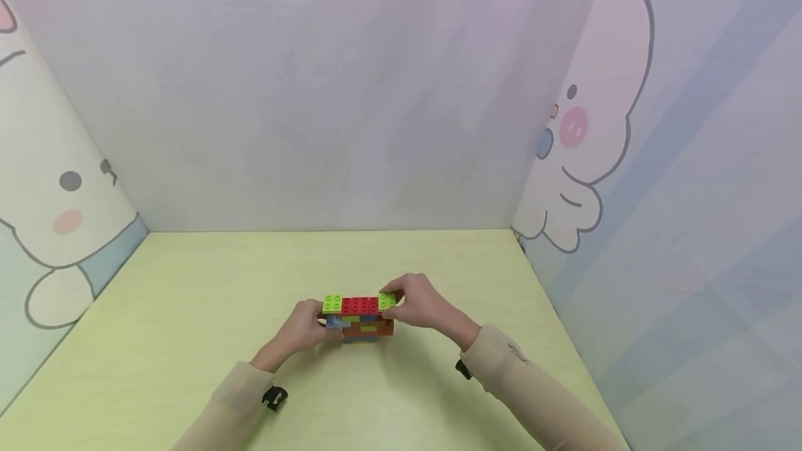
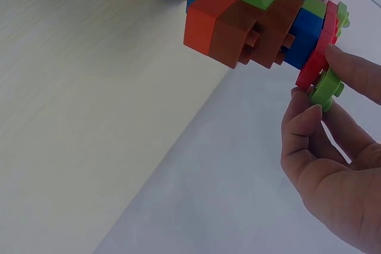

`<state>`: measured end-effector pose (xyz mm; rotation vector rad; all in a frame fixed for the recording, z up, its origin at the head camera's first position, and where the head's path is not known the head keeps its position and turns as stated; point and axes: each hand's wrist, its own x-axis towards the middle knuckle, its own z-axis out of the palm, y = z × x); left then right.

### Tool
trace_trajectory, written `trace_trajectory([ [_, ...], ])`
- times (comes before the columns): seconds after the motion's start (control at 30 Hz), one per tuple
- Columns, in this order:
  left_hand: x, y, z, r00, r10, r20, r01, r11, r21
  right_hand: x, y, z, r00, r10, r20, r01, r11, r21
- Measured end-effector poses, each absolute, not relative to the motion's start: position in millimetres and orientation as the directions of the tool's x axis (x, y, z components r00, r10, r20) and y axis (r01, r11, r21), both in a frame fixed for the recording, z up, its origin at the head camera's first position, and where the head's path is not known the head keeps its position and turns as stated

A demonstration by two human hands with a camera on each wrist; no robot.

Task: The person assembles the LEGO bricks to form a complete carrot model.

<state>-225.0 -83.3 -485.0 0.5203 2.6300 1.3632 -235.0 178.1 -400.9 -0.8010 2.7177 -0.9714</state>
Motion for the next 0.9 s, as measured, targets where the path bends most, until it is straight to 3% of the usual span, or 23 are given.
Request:
trace_trajectory([
  [0.9,-224.7,-81.9,-484.4,-0.936,0.35,0.034,0.228,0.528,0.818,-241.3,173.4,-394.6,-0.838,-0.541,-0.073,-0.383,0.678,-0.627],
])
